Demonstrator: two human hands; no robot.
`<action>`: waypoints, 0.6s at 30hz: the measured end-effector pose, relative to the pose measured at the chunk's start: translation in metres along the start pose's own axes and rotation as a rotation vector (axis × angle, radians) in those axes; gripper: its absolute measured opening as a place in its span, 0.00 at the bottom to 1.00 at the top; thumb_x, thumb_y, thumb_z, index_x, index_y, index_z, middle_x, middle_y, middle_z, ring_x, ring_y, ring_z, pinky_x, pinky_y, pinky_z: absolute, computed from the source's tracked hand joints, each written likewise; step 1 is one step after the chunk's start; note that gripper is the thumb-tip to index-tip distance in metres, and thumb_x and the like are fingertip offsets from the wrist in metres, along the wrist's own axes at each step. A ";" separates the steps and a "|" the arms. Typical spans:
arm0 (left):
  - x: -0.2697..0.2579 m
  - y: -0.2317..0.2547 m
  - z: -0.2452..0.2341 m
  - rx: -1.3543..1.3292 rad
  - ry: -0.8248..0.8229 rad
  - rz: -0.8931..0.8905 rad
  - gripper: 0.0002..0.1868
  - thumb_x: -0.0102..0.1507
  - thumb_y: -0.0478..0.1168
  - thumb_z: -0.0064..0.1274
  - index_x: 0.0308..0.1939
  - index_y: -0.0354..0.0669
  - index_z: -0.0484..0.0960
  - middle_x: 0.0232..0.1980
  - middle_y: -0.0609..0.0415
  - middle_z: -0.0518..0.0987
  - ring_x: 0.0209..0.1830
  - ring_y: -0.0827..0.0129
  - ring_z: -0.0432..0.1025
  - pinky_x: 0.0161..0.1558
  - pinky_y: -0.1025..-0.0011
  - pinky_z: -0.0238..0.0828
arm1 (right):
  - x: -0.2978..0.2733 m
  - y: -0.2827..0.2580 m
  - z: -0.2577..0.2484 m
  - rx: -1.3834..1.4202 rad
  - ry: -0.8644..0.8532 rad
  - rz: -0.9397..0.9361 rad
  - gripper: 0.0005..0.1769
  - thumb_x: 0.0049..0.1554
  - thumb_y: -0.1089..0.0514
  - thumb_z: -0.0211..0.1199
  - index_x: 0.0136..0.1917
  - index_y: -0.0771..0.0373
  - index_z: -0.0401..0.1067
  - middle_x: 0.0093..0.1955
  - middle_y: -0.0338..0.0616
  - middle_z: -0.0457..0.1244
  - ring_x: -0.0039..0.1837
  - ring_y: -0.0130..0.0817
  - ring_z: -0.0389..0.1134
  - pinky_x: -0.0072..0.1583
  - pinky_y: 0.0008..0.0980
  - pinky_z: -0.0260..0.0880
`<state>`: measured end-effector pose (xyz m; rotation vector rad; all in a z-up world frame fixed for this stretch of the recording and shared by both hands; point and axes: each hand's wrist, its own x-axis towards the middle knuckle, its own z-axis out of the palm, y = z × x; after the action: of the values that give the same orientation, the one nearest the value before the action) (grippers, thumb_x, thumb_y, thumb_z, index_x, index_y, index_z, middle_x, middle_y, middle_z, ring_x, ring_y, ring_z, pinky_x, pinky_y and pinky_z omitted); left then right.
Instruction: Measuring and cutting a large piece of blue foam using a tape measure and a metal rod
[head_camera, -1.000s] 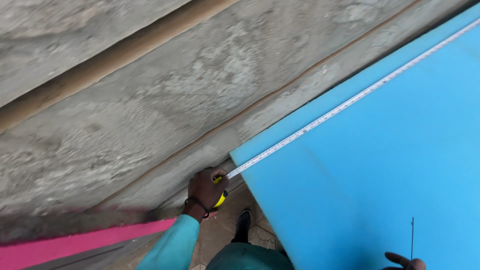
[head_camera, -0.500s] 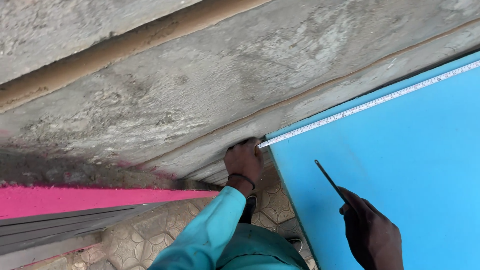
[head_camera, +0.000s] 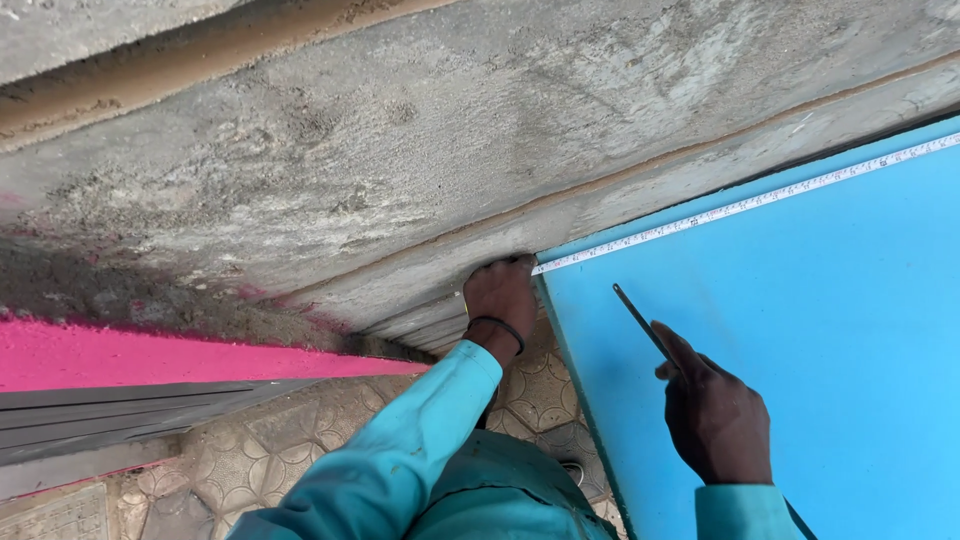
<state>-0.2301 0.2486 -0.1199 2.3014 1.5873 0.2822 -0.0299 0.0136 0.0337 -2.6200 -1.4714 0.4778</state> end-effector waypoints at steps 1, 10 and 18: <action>0.002 0.000 0.001 0.011 0.005 0.018 0.29 0.67 0.34 0.56 0.70 0.63 0.95 0.49 0.43 0.96 0.49 0.34 0.89 0.45 0.38 0.84 | 0.005 -0.002 0.000 0.004 0.006 -0.026 0.40 0.76 0.55 0.55 0.94 0.20 0.68 0.63 0.21 0.83 0.53 0.51 0.85 0.50 0.59 0.86; 0.003 0.006 -0.007 0.022 -0.024 0.028 0.24 0.73 0.37 0.65 0.75 0.52 0.94 0.44 0.43 0.95 0.49 0.37 0.93 0.54 0.39 0.92 | 0.030 -0.036 -0.019 -0.061 -0.022 -0.072 0.42 0.74 0.66 0.58 0.95 0.32 0.73 0.62 0.42 0.85 0.65 0.59 0.87 0.68 0.65 0.90; 0.005 0.007 -0.013 0.022 -0.037 0.024 0.25 0.72 0.35 0.66 0.74 0.51 0.94 0.43 0.42 0.95 0.47 0.38 0.93 0.52 0.41 0.92 | 0.051 -0.046 -0.013 -0.107 -0.009 -0.078 0.41 0.75 0.65 0.60 0.94 0.33 0.75 0.62 0.42 0.85 0.63 0.57 0.88 0.67 0.63 0.91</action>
<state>-0.2268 0.2527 -0.1053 2.3302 1.5530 0.2275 -0.0392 0.0819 0.0452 -2.6307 -1.6382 0.4151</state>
